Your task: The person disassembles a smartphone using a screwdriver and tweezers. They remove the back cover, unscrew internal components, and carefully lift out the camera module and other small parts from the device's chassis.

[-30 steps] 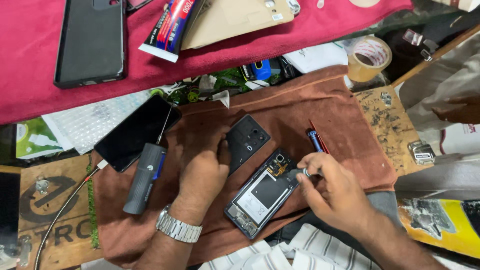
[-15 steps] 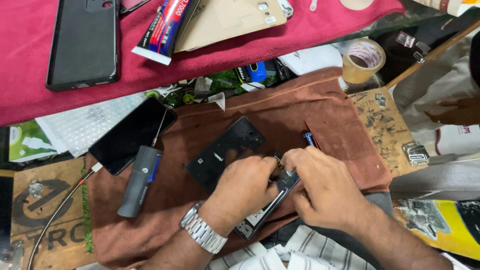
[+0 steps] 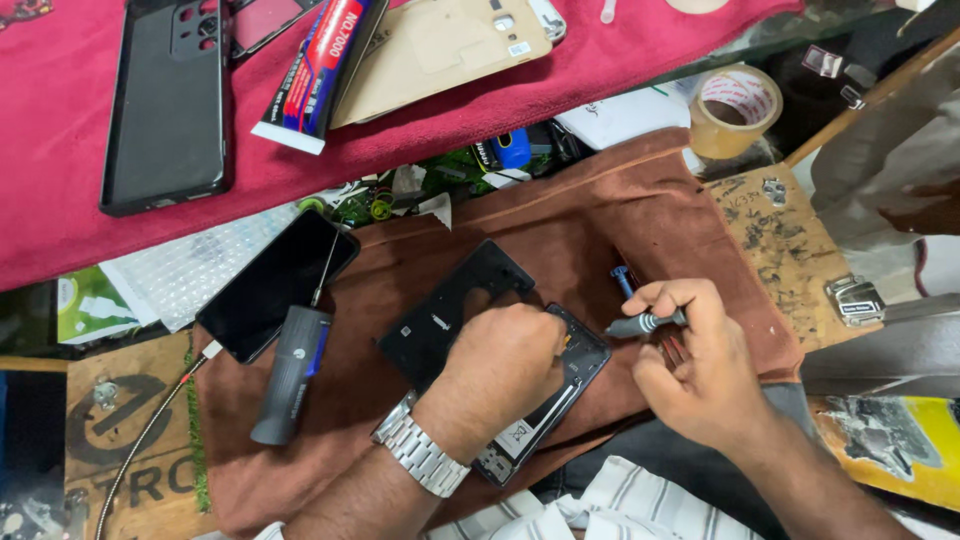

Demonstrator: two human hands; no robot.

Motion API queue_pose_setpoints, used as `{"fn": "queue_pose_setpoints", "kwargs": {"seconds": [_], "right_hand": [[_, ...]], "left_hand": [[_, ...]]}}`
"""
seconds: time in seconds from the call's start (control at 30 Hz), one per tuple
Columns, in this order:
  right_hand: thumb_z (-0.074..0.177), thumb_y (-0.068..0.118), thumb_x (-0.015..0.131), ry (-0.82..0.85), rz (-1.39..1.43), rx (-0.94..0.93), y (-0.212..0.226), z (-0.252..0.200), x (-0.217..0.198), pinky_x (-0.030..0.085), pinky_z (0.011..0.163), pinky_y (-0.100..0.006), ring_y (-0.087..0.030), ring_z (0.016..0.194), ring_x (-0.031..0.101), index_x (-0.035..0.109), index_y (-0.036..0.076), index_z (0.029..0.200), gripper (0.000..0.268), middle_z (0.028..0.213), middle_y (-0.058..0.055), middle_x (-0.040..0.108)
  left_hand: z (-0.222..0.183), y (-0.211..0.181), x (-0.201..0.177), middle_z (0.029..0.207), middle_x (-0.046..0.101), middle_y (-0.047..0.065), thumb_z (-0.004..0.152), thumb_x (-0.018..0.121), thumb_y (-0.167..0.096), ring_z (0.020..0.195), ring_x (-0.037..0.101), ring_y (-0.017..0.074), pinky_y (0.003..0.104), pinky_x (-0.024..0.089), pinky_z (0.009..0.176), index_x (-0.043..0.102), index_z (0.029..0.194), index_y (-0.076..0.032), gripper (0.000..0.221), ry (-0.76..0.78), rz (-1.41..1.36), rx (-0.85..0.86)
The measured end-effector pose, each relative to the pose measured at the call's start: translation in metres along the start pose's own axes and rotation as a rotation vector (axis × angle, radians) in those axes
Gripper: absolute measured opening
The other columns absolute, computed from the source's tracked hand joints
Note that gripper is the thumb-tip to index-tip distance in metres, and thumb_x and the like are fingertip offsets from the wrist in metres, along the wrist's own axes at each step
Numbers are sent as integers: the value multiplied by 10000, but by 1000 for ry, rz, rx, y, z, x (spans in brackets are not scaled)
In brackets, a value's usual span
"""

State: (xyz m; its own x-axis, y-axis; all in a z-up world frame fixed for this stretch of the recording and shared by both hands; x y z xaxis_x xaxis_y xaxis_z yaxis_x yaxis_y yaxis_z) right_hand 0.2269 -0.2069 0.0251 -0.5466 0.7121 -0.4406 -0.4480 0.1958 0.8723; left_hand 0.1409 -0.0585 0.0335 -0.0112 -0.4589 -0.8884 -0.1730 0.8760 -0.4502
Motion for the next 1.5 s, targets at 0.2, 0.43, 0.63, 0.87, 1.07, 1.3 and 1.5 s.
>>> {"fn": "queue_pose_setpoints", "kwargs": {"seconds": [0.2,0.43,0.63,0.87,1.07,1.3,1.5], "right_hand": [[886,5,686,2,-103,-150,11,10,6,556,586,-262,-120,736,712,430,34,1077,321,1076,-120,699],[902,26,678,49,-99,-212,23,16,11,575,652,-289,-169,803,724,454,34,1059,274,1058,-127,685],[897,87,713,194,-246,-287,43,31,22,542,624,-385,-290,745,678,505,41,984,231,903,-124,630],[890,78,703,280,-307,-428,70,38,28,528,675,-445,-365,812,644,551,44,960,171,862,-141,611],[761,104,682,299,-458,-428,79,37,28,531,673,-453,-352,841,665,575,57,1027,291,879,-127,645],[658,69,714,318,-463,-436,80,35,26,541,685,-436,-327,831,659,546,56,1031,409,887,-109,622],[876,164,783,297,-613,-366,75,39,30,534,716,-418,-291,826,656,570,105,1025,266,874,-74,616]], "left_hand": [[-1,-22,4,745,725,91,754,691,-138,734,713,292,528,481,896,732,690,-114,79,-63,233,142],[-2,-21,11,773,727,70,798,662,-137,751,716,264,484,492,827,736,748,-123,90,-49,305,118],[4,-15,22,803,741,91,838,681,-162,774,730,267,444,535,761,738,803,-104,89,123,278,46],[6,-11,28,823,733,105,785,757,-256,793,722,277,421,577,671,741,844,-81,185,197,229,14],[-5,-2,-2,764,720,142,737,762,-251,753,717,335,466,573,703,711,776,-57,204,-157,36,41],[-40,85,-26,771,725,176,759,768,-261,743,718,401,504,580,677,720,892,-103,212,-398,-180,-402],[-53,98,-30,816,738,90,774,735,-213,852,687,342,496,531,798,756,1002,-182,232,-469,-76,-343]]}}
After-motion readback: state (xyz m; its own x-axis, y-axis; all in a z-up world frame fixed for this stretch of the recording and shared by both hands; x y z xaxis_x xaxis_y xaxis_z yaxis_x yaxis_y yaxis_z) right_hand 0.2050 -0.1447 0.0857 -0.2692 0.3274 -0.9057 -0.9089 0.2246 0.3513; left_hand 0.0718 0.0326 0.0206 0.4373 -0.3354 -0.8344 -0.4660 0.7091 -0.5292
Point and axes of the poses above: each hand's wrist, its own z-axis towards the middle knuckle, its own x-axis out of the palm, y = z × x, the point moved 8 cm from there along z, towards the middle knuckle
